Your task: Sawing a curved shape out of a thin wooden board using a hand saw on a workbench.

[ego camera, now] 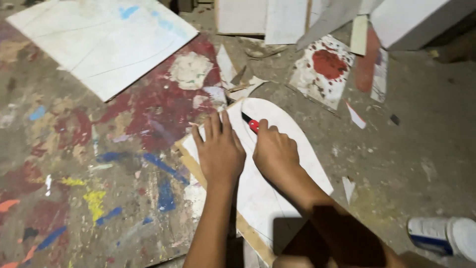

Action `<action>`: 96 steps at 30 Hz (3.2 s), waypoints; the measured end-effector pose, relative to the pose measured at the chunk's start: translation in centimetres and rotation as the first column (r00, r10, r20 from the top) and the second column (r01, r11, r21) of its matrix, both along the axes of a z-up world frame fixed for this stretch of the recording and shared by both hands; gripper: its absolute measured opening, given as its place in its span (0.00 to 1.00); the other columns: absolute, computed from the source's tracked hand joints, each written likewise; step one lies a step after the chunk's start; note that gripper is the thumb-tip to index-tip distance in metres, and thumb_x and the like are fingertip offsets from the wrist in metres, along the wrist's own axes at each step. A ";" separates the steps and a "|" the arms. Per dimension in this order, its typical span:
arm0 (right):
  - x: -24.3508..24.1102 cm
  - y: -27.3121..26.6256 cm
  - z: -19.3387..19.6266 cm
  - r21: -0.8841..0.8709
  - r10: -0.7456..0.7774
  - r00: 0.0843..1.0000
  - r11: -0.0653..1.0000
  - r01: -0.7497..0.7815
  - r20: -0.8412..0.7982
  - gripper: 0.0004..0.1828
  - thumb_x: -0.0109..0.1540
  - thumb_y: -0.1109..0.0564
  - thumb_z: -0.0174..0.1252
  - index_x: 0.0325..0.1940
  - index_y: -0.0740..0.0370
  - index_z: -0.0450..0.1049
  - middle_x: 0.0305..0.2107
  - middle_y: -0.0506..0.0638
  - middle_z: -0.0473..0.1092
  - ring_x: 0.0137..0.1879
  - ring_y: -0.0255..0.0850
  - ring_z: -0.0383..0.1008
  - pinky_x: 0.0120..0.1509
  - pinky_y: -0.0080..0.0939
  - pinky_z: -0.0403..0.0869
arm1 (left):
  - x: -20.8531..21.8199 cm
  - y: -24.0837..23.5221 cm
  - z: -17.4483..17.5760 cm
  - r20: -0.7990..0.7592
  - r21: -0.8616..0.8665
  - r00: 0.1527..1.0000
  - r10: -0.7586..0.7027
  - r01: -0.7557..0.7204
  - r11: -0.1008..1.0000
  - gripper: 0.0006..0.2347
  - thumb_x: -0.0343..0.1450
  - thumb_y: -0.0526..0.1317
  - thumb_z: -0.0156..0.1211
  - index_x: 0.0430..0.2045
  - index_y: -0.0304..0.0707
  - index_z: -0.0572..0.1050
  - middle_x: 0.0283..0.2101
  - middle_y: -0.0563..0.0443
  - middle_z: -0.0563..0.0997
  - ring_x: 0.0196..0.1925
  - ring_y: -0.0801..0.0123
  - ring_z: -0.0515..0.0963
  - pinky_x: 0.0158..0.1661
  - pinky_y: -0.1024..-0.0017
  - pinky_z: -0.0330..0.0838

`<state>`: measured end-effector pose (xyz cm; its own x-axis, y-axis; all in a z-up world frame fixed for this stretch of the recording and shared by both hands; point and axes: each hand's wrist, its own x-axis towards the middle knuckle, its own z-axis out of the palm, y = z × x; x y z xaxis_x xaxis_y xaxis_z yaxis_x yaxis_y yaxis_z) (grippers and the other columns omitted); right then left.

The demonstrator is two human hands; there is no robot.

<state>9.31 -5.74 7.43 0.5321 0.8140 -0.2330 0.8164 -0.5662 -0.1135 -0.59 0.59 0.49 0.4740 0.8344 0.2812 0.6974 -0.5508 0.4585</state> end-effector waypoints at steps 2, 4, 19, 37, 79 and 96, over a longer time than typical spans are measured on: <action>1.7 -0.4 -1.3 0.006 0.024 1.000 1.000 -0.024 0.016 0.23 0.67 0.53 0.44 0.62 0.69 0.65 0.36 0.71 0.74 0.44 0.72 0.80 0.46 0.71 0.76 | 0.2 0.1 0.0 -0.002 0.005 1.000 -0.017 0.017 1.000 0.22 0.76 0.42 0.42 0.66 0.35 0.67 0.67 0.40 0.69 0.71 0.53 0.63 0.70 0.43 0.45; 2.4 -0.2 -1.9 0.000 0.077 0.997 0.997 -0.077 0.020 0.24 0.70 0.46 0.41 0.62 0.67 0.64 0.36 0.71 0.74 0.43 0.74 0.79 0.46 0.75 0.75 | -0.2 0.1 -0.2 -0.016 -0.002 1.000 -0.005 0.005 1.000 0.23 0.76 0.42 0.41 0.66 0.35 0.66 0.67 0.40 0.69 0.72 0.54 0.63 0.70 0.43 0.45; 3.9 0.9 3.0 0.041 0.101 0.977 0.995 -0.094 -0.189 0.20 0.71 0.48 0.46 0.53 0.68 0.71 0.35 0.73 0.76 0.47 0.70 0.79 0.48 0.65 0.77 | 0.7 0.5 -1.2 0.029 0.080 1.000 -0.012 0.010 0.997 0.21 0.75 0.41 0.45 0.64 0.37 0.69 0.65 0.42 0.70 0.71 0.55 0.63 0.70 0.45 0.47; 7.6 1.9 -0.7 0.067 0.181 0.962 0.983 -0.171 -0.206 0.22 0.71 0.47 0.46 0.48 0.70 0.74 0.36 0.76 0.75 0.49 0.70 0.78 0.52 0.66 0.75 | 0.5 0.4 0.4 0.006 0.072 1.000 -0.023 0.022 0.997 0.21 0.76 0.41 0.43 0.65 0.38 0.70 0.67 0.41 0.71 0.72 0.55 0.65 0.71 0.44 0.46; 7.0 0.1 -3.1 0.196 -0.111 0.855 0.951 0.239 -0.506 0.19 0.67 0.47 0.52 0.40 0.66 0.77 0.21 0.63 0.73 0.35 0.57 0.78 0.42 0.52 0.74 | 10.2 8.7 -3.1 0.086 0.066 0.982 -0.171 0.165 0.984 0.10 0.73 0.44 0.57 0.35 0.36 0.79 0.50 0.52 0.71 0.64 0.60 0.64 0.64 0.55 0.56; 6.1 -0.2 -1.9 0.228 -0.164 0.790 0.905 0.358 -0.590 0.20 0.68 0.47 0.53 0.30 0.64 0.77 0.10 0.51 0.68 0.20 0.42 0.71 0.28 0.37 0.67 | 9.4 9.0 -1.4 0.191 -0.162 0.969 -0.158 0.190 0.968 0.07 0.71 0.43 0.58 0.29 0.41 0.78 0.51 0.53 0.72 0.65 0.58 0.63 0.66 0.58 0.51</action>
<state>15.44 -5.94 5.52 0.5964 0.7407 -0.3093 0.3857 -0.6024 -0.6989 8.80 9.56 -0.88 0.5728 0.7875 0.2273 0.4981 -0.5547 0.6665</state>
